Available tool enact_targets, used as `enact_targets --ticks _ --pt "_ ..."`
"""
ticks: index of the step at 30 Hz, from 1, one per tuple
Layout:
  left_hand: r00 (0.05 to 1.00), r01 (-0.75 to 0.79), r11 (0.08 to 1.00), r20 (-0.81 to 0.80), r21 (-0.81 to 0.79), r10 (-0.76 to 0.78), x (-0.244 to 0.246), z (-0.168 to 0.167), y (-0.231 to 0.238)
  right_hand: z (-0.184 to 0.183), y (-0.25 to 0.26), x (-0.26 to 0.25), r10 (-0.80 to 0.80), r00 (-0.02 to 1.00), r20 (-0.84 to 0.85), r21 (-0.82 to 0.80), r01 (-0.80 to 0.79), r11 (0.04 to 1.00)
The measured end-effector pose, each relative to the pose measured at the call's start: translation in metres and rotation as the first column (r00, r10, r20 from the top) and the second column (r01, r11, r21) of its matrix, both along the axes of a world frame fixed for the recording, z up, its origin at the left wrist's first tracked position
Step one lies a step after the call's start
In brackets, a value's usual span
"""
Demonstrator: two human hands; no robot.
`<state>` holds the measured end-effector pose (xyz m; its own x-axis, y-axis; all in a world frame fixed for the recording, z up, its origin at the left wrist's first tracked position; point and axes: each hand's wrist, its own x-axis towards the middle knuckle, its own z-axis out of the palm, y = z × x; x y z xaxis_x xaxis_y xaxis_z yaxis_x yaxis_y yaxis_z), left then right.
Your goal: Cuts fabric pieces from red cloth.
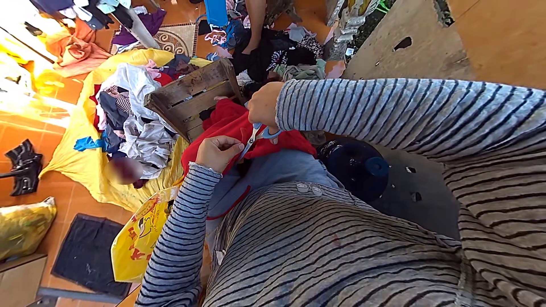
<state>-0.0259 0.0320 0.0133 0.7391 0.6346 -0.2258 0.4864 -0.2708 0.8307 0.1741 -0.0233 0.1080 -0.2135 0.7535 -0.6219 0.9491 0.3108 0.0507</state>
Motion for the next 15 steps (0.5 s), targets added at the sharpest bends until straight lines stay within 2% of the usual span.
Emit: enact_targets --ticks 5,12,15 --pt "1.000 -0.005 1.000 0.005 -0.013 0.005 0.004 0.004 0.000 -0.005 0.001 -0.005 0.042 0.998 -0.054 0.033 -0.040 0.999" --pt "0.997 -0.049 0.998 0.063 -0.032 0.051 -0.004 -0.003 0.003 -0.009 0.005 -0.004 0.031 0.999 -0.033 -0.002 -0.031 1.000" --pt "1.000 -0.015 0.999 -0.025 -0.031 0.015 -0.019 -0.001 0.004 -0.013 0.005 0.001 0.012 0.999 -0.038 0.019 -0.012 1.000"
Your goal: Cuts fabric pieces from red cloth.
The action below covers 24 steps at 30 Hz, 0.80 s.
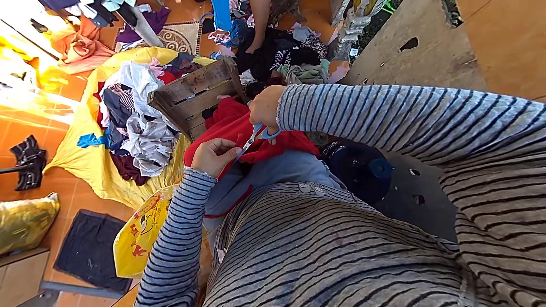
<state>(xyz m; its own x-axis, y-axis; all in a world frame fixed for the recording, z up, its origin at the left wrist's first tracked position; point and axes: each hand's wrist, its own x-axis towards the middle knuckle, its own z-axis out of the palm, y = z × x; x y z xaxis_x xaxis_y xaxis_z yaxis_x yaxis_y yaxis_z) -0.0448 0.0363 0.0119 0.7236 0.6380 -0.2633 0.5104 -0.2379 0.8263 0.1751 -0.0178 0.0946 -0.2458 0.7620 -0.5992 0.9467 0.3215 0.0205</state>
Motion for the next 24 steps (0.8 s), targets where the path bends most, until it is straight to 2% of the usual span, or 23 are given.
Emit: enact_targets --ticks 2,7,12,20,24 --pt "0.998 0.015 1.000 -0.069 0.027 -0.013 -0.010 0.001 0.000 -0.002 0.000 0.002 -0.013 1.000 0.000 -0.004 0.013 1.000" --pt "0.991 0.027 0.998 -0.129 0.053 -0.020 -0.018 0.002 -0.001 -0.002 0.003 -0.006 -0.005 1.000 0.000 -0.017 0.005 1.000" --pt "0.993 -0.005 0.993 -0.116 0.120 0.019 -0.017 0.008 0.001 -0.004 0.006 -0.008 0.004 1.000 -0.015 0.000 -0.004 1.000" --pt "0.993 0.003 0.997 -0.116 0.071 0.005 -0.009 0.014 0.004 -0.006 0.009 -0.022 0.037 0.998 -0.045 0.034 -0.036 0.999" --pt "0.992 -0.003 0.997 -0.125 0.072 0.012 -0.008 0.014 0.004 -0.004 0.011 -0.026 0.022 1.000 -0.021 -0.004 -0.022 1.000"
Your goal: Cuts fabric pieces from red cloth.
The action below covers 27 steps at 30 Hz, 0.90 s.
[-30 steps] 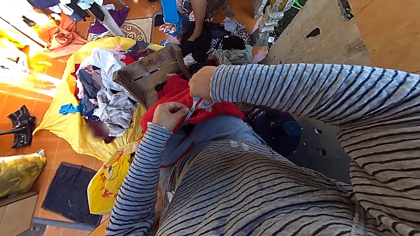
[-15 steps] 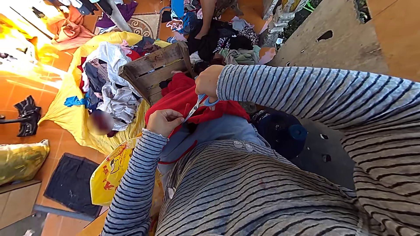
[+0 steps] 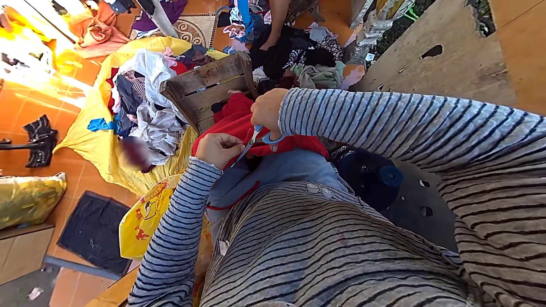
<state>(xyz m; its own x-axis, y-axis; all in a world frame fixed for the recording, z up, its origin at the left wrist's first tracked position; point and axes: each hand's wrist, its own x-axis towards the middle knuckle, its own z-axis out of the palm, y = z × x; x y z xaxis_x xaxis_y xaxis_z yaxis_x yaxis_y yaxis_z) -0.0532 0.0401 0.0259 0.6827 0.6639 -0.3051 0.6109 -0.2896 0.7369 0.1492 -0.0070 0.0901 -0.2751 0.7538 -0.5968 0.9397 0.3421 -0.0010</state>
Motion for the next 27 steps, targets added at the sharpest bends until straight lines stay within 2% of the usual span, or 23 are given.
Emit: enact_targets --ticks 7,11,22,27 --pt "1.000 0.008 1.000 -0.005 0.024 -0.008 0.000 -0.004 0.001 0.005 0.000 -0.003 -0.018 1.000 0.008 -0.026 0.018 1.000" --pt "1.000 -0.026 1.000 0.014 0.009 0.025 0.001 -0.001 0.001 -0.008 -0.001 -0.003 -0.009 0.999 -0.052 0.024 0.011 1.000" --pt "0.999 -0.003 1.000 0.054 -0.004 0.003 -0.005 -0.008 0.004 -0.006 0.002 -0.009 -0.021 1.000 0.009 -0.035 0.021 0.999" --pt "0.996 0.032 0.999 -0.087 -0.002 -0.032 -0.027 -0.005 0.007 -0.006 0.001 -0.006 -0.033 0.999 0.008 -0.028 0.033 0.999"
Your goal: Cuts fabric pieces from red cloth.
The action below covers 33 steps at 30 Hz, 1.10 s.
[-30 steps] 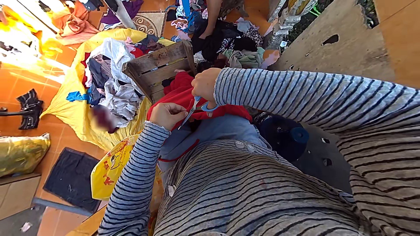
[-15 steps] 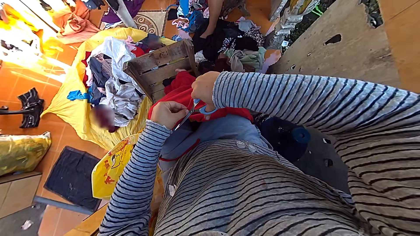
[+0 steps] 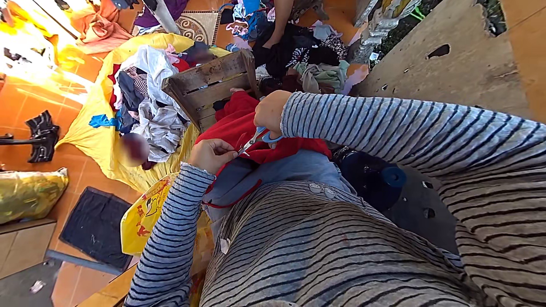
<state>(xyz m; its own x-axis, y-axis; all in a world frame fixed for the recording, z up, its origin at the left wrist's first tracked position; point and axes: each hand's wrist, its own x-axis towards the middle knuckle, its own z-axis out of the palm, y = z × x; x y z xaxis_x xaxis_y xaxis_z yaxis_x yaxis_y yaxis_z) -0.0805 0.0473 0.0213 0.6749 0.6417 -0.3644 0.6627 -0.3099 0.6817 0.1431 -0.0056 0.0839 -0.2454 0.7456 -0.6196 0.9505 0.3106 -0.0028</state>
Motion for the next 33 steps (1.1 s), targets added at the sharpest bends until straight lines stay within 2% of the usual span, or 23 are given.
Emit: enact_targets --ticks 4,9,13,24,30,33 --pt "0.998 -0.024 0.999 -0.060 0.046 0.027 -0.008 0.003 -0.005 -0.003 0.002 -0.003 0.026 1.000 -0.015 0.010 -0.026 1.000" --pt "1.000 -0.027 0.998 0.002 0.048 0.027 -0.013 0.003 0.000 -0.010 0.005 -0.009 0.051 0.996 -0.079 0.077 -0.045 0.996" --pt "0.998 -0.047 0.998 0.030 0.047 0.046 -0.012 0.003 0.003 -0.008 0.008 -0.018 0.069 0.995 -0.067 0.095 -0.063 0.994" --pt "0.997 -0.053 0.999 0.059 -0.008 0.054 -0.011 -0.001 0.003 0.004 0.014 -0.028 0.088 0.996 -0.024 0.018 -0.088 0.996" --pt "0.992 -0.078 0.997 0.101 -0.014 0.079 -0.008 0.001 0.004 -0.012 0.014 -0.028 0.088 0.991 -0.098 0.090 -0.080 0.993" --pt "0.993 -0.073 0.997 0.089 0.000 0.073 -0.010 0.002 0.004 -0.015 0.015 -0.029 0.075 0.992 -0.101 0.067 -0.068 0.995"
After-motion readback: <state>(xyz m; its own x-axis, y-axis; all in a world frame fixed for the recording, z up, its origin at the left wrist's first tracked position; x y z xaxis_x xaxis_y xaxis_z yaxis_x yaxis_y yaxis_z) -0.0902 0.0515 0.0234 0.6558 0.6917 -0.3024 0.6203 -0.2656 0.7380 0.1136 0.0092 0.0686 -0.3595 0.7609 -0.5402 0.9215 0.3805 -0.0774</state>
